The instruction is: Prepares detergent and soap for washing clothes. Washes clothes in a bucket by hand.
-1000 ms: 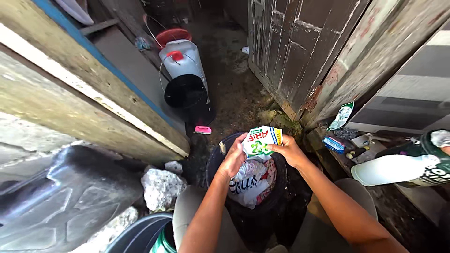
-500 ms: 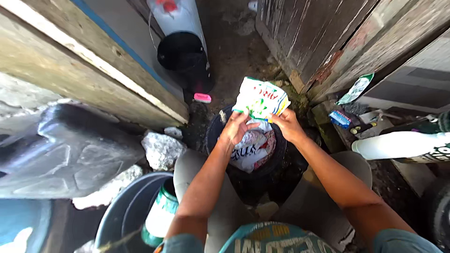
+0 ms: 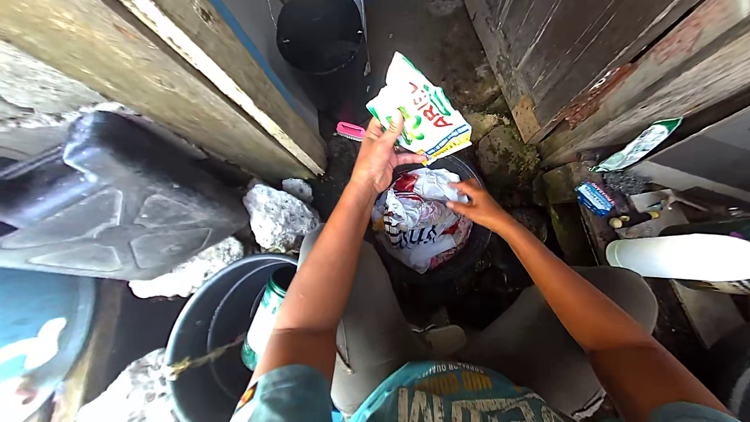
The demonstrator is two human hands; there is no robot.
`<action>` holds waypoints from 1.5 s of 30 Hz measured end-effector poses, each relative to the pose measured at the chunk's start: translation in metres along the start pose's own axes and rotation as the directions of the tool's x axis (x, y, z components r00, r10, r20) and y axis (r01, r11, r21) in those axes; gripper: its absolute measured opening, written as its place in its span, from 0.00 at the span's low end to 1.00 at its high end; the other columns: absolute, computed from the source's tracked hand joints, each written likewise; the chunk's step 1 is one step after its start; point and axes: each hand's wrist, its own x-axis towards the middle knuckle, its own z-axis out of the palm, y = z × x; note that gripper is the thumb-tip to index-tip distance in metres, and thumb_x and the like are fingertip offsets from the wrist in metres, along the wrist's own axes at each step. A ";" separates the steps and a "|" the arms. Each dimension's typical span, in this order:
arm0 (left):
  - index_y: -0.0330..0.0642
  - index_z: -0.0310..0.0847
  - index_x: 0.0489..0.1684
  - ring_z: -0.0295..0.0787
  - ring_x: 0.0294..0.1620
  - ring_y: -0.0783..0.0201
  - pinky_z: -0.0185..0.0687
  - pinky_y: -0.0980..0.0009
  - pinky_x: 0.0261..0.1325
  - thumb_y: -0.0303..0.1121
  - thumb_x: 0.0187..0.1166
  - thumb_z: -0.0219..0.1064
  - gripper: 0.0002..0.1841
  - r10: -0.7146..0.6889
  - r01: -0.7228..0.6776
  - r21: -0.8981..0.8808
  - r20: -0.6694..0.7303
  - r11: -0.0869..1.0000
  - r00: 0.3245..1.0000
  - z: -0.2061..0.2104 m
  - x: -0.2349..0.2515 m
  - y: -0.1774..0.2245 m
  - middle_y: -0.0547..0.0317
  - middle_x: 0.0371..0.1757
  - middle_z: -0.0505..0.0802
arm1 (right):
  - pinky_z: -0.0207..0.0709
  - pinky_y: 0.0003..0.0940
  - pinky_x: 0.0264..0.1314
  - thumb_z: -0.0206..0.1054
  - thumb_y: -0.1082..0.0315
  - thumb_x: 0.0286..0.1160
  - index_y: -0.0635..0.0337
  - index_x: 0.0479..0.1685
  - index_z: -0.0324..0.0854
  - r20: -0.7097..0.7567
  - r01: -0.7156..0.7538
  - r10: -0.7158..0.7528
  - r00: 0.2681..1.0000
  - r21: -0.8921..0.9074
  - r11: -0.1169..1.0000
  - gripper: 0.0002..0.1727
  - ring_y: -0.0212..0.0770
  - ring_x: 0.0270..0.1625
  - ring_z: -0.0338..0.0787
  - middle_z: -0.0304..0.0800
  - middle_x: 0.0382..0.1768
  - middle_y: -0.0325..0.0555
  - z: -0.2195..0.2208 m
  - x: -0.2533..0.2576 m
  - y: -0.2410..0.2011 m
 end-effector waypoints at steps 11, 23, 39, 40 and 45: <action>0.45 0.66 0.68 0.94 0.53 0.50 0.95 0.54 0.52 0.36 0.94 0.48 0.12 0.013 -0.011 -0.237 0.007 0.972 1.000 -0.035 0.009 0.011 0.46 0.59 0.89 | 0.42 0.86 0.81 0.90 0.63 0.48 0.39 0.91 0.61 0.309 -0.113 0.331 0.892 -0.556 0.824 0.59 0.76 0.92 0.44 0.46 0.92 0.69 0.157 0.070 0.059; 0.35 0.67 0.71 0.97 0.39 0.62 0.97 0.66 0.37 0.28 0.83 0.67 0.21 0.246 -0.220 0.528 0.021 0.820 0.969 -0.055 0.018 0.018 0.53 0.51 0.93 | 0.71 0.72 0.70 0.74 0.67 0.68 0.61 0.77 0.75 0.480 -0.031 0.377 0.792 -0.585 0.811 0.32 0.72 0.73 0.79 0.77 0.73 0.72 0.159 -0.009 0.056; 0.33 0.72 0.69 0.97 0.40 0.67 0.97 0.69 0.42 0.31 0.82 0.70 0.21 0.292 -0.330 0.690 0.178 0.644 0.940 -0.052 0.031 -0.001 0.56 0.50 0.94 | 0.70 0.76 0.72 0.74 0.57 0.75 0.64 0.79 0.74 -0.141 -0.512 0.496 0.857 -0.117 0.851 0.34 0.74 0.70 0.82 0.84 0.66 0.73 0.137 0.096 0.119; 0.32 0.72 0.68 0.97 0.41 0.67 0.97 0.69 0.42 0.31 0.81 0.70 0.21 0.296 -0.336 0.687 0.181 0.644 0.938 -0.050 0.032 -0.003 0.56 0.51 0.94 | 0.72 0.74 0.72 0.74 0.58 0.76 0.66 0.75 0.78 -0.136 -0.459 0.443 0.886 -0.133 0.878 0.31 0.72 0.69 0.84 0.86 0.64 0.72 0.148 0.086 0.096; 0.27 0.76 0.65 0.97 0.39 0.62 0.94 0.65 0.46 0.34 0.81 0.71 0.22 0.322 -0.417 0.804 0.296 0.425 0.899 -0.039 0.029 -0.017 0.48 0.45 0.95 | 0.63 0.65 0.84 0.67 0.59 0.79 0.54 0.74 0.83 0.133 -0.088 0.144 0.981 -0.359 0.929 0.24 0.63 0.77 0.80 0.86 0.71 0.59 0.200 0.043 0.030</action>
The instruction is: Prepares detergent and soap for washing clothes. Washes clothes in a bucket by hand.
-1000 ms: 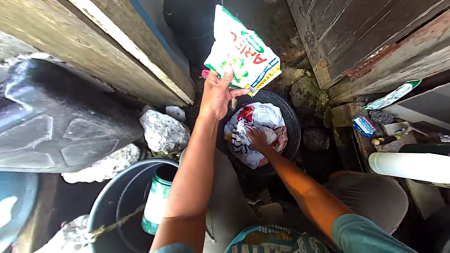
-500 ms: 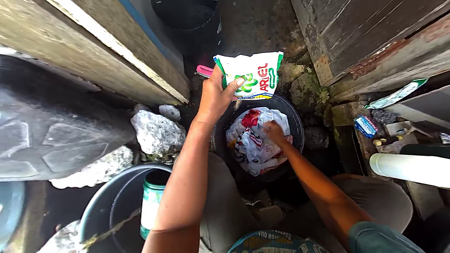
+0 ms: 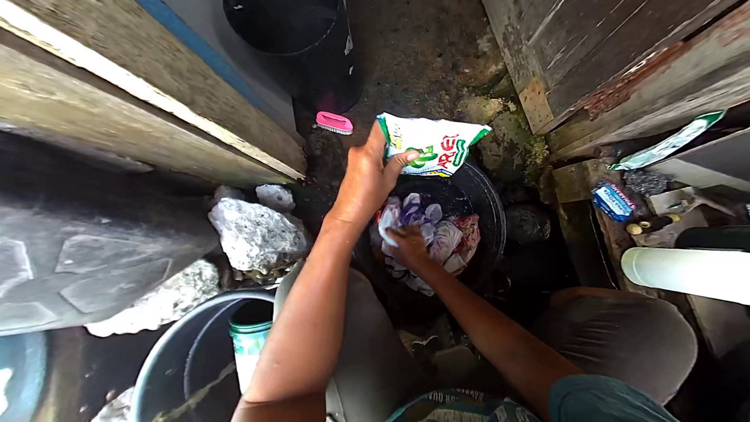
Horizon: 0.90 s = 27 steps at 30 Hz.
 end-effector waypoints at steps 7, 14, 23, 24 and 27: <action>0.27 0.77 0.64 0.95 0.35 0.46 0.89 0.51 0.41 0.37 0.82 0.69 0.22 0.065 -0.076 0.302 0.048 0.950 0.997 0.011 -0.003 0.001 0.41 0.35 0.94 | 0.60 0.63 0.83 0.58 0.64 0.84 0.57 0.82 0.74 0.240 0.137 -0.082 0.967 -0.222 0.965 0.26 0.66 0.78 0.77 0.82 0.72 0.66 0.020 -0.023 -0.009; 0.27 0.77 0.63 0.92 0.31 0.39 0.86 0.45 0.37 0.37 0.83 0.68 0.21 0.102 -0.114 0.393 0.052 0.913 0.993 0.003 -0.004 0.008 0.38 0.30 0.91 | 0.65 0.64 0.79 0.59 0.64 0.85 0.58 0.78 0.78 0.220 0.191 -0.136 0.966 -0.250 0.949 0.24 0.67 0.76 0.79 0.83 0.70 0.67 0.029 -0.036 0.005; 0.29 0.78 0.64 0.92 0.32 0.34 0.85 0.40 0.37 0.38 0.84 0.67 0.20 0.038 -0.059 0.477 0.052 0.877 0.998 -0.015 -0.005 0.002 0.35 0.30 0.91 | 0.60 0.64 0.82 0.64 0.63 0.80 0.54 0.80 0.77 0.323 0.214 -0.146 0.935 -0.187 0.959 0.27 0.67 0.77 0.76 0.81 0.71 0.67 0.011 -0.032 0.008; 0.29 0.78 0.62 0.92 0.32 0.35 0.85 0.41 0.37 0.38 0.84 0.67 0.20 0.050 -0.059 0.478 0.033 0.876 0.998 -0.017 -0.004 0.003 0.36 0.31 0.91 | 0.59 0.64 0.83 0.65 0.62 0.80 0.52 0.80 0.77 0.336 0.211 -0.141 0.931 -0.181 0.961 0.27 0.67 0.78 0.75 0.81 0.72 0.67 0.008 -0.030 0.009; 0.29 0.77 0.64 0.92 0.32 0.34 0.85 0.40 0.38 0.38 0.84 0.67 0.20 0.023 -0.050 0.472 0.063 0.880 0.998 -0.016 -0.006 0.002 0.35 0.31 0.91 | 0.58 0.64 0.83 0.66 0.63 0.78 0.51 0.81 0.77 0.349 0.207 -0.138 0.927 -0.169 0.964 0.28 0.67 0.78 0.75 0.81 0.72 0.66 0.007 -0.030 0.011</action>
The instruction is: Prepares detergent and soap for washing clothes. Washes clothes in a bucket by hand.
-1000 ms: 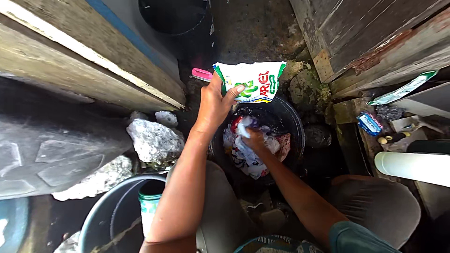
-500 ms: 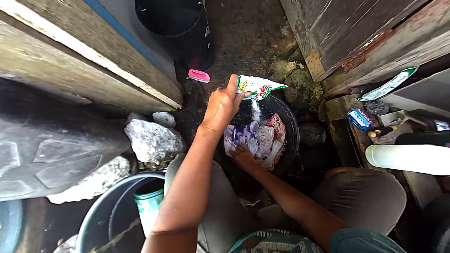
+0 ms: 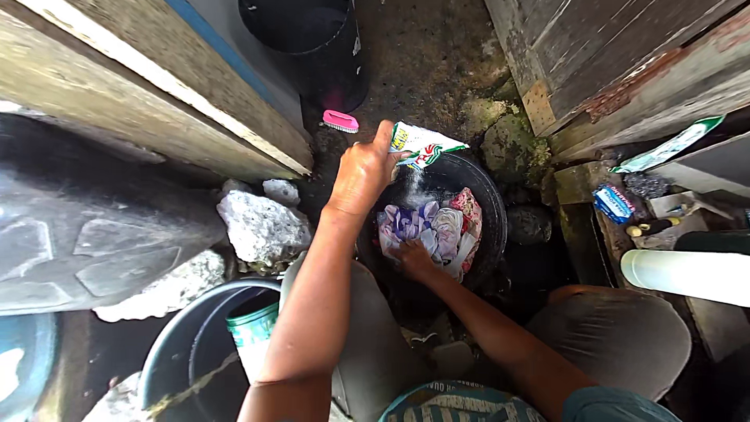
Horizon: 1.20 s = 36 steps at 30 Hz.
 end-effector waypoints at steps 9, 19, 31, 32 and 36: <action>0.30 0.79 0.61 0.92 0.31 0.36 0.84 0.42 0.35 0.39 0.83 0.68 0.19 0.043 -0.042 0.017 -0.022 0.999 0.999 0.001 0.000 0.002 0.36 0.31 0.91 | 0.60 0.63 0.82 0.63 0.64 0.81 0.53 0.80 0.77 -0.011 0.002 -0.003 1.000 -0.034 0.999 0.26 0.66 0.77 0.77 0.81 0.71 0.66 0.002 0.002 -0.001; 0.31 0.80 0.62 0.92 0.34 0.32 0.84 0.38 0.38 0.37 0.84 0.67 0.18 -0.005 0.003 0.030 0.075 1.000 0.997 0.006 -0.002 0.005 0.34 0.32 0.91 | 0.61 0.64 0.80 0.62 0.65 0.81 0.52 0.79 0.79 -0.033 0.014 -0.015 0.999 -0.015 1.000 0.25 0.66 0.76 0.78 0.83 0.69 0.67 0.000 -0.001 0.001; 0.32 0.81 0.62 0.93 0.35 0.33 0.85 0.38 0.38 0.34 0.83 0.68 0.17 0.003 -0.003 0.010 0.070 1.000 0.998 0.014 -0.001 0.005 0.34 0.35 0.92 | 0.56 0.61 0.86 0.64 0.68 0.81 0.47 0.78 0.81 0.089 -0.077 0.066 0.994 0.118 0.990 0.25 0.63 0.77 0.77 0.83 0.70 0.64 -0.026 0.003 0.008; 0.32 0.82 0.61 0.93 0.35 0.33 0.85 0.39 0.36 0.34 0.82 0.68 0.16 0.009 -0.010 0.012 0.065 1.000 0.998 0.014 0.000 0.005 0.35 0.35 0.92 | 0.56 0.61 0.86 0.64 0.68 0.82 0.46 0.79 0.81 0.093 -0.078 0.068 0.993 0.108 0.991 0.25 0.63 0.78 0.77 0.83 0.70 0.64 -0.027 0.005 0.007; 0.32 0.82 0.59 0.93 0.35 0.35 0.86 0.41 0.37 0.33 0.82 0.68 0.15 0.024 -0.024 -0.001 0.066 1.000 0.997 0.022 -0.001 0.008 0.36 0.37 0.92 | 0.57 0.61 0.85 0.63 0.67 0.82 0.46 0.78 0.81 0.093 -0.083 0.074 0.993 0.098 0.992 0.24 0.64 0.77 0.77 0.83 0.70 0.65 -0.022 0.004 0.006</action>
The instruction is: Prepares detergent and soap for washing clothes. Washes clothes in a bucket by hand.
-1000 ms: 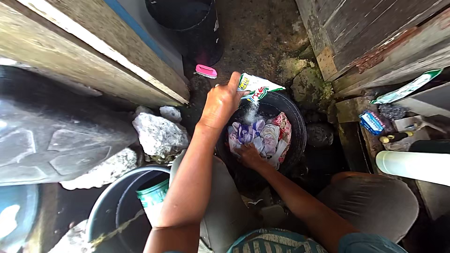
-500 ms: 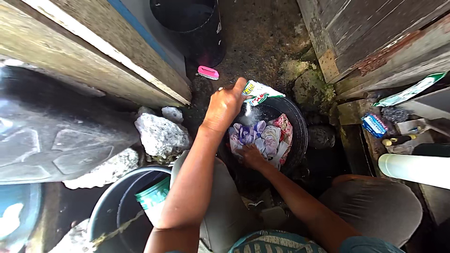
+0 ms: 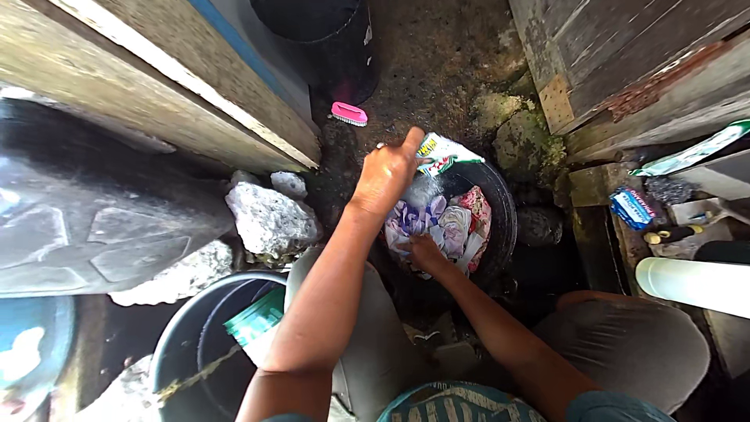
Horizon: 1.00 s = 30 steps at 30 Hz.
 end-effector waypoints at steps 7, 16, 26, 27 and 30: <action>0.32 0.81 0.61 0.93 0.38 0.33 0.85 0.39 0.40 0.33 0.82 0.68 0.16 -0.034 0.036 -0.034 0.053 0.999 0.998 0.001 0.002 -0.005 0.35 0.37 0.92 | 0.64 0.61 0.81 0.65 0.69 0.83 0.55 0.63 0.91 -0.212 0.031 0.018 0.977 0.228 0.973 0.15 0.64 0.71 0.82 0.87 0.62 0.65 -0.032 -0.015 0.007; 0.32 0.76 0.66 0.96 0.42 0.66 0.96 0.67 0.47 0.31 0.79 0.72 0.20 -0.289 0.190 -0.570 -0.087 0.799 0.953 -0.033 0.003 -0.036 0.53 0.50 0.94 | 0.58 0.76 0.77 0.73 0.80 0.67 0.57 0.49 0.96 -0.506 -0.151 0.238 0.829 0.207 0.967 0.15 0.73 0.75 0.73 0.81 0.71 0.66 -0.098 -0.018 0.081; 0.35 0.73 0.63 0.97 0.43 0.65 0.98 0.66 0.44 0.24 0.77 0.72 0.18 -0.371 0.143 -0.768 -0.130 0.624 0.919 -0.044 0.006 -0.028 0.59 0.47 0.94 | 0.47 0.74 0.88 0.61 0.38 0.82 0.69 0.91 0.53 -0.172 -0.422 0.490 0.855 0.319 0.848 0.50 0.74 0.91 0.50 0.49 0.90 0.75 -0.079 0.124 0.085; 0.36 0.74 0.62 0.97 0.43 0.66 0.98 0.67 0.45 0.25 0.77 0.72 0.18 -0.366 0.144 -0.762 -0.129 0.631 0.921 -0.044 0.006 -0.027 0.60 0.47 0.94 | 0.48 0.76 0.86 0.64 0.43 0.81 0.71 0.87 0.60 -0.139 -0.393 0.431 0.892 0.234 0.889 0.46 0.75 0.90 0.53 0.54 0.87 0.77 -0.071 0.126 0.072; 0.36 0.74 0.60 0.97 0.43 0.67 0.98 0.67 0.46 0.26 0.77 0.72 0.17 -0.353 0.144 -0.740 -0.134 0.657 0.926 -0.043 0.007 -0.028 0.61 0.46 0.94 | 0.54 0.76 0.83 0.70 0.57 0.79 0.65 0.76 0.78 -0.052 -0.126 0.127 0.991 0.029 0.992 0.30 0.71 0.84 0.67 0.70 0.81 0.70 -0.052 0.129 0.058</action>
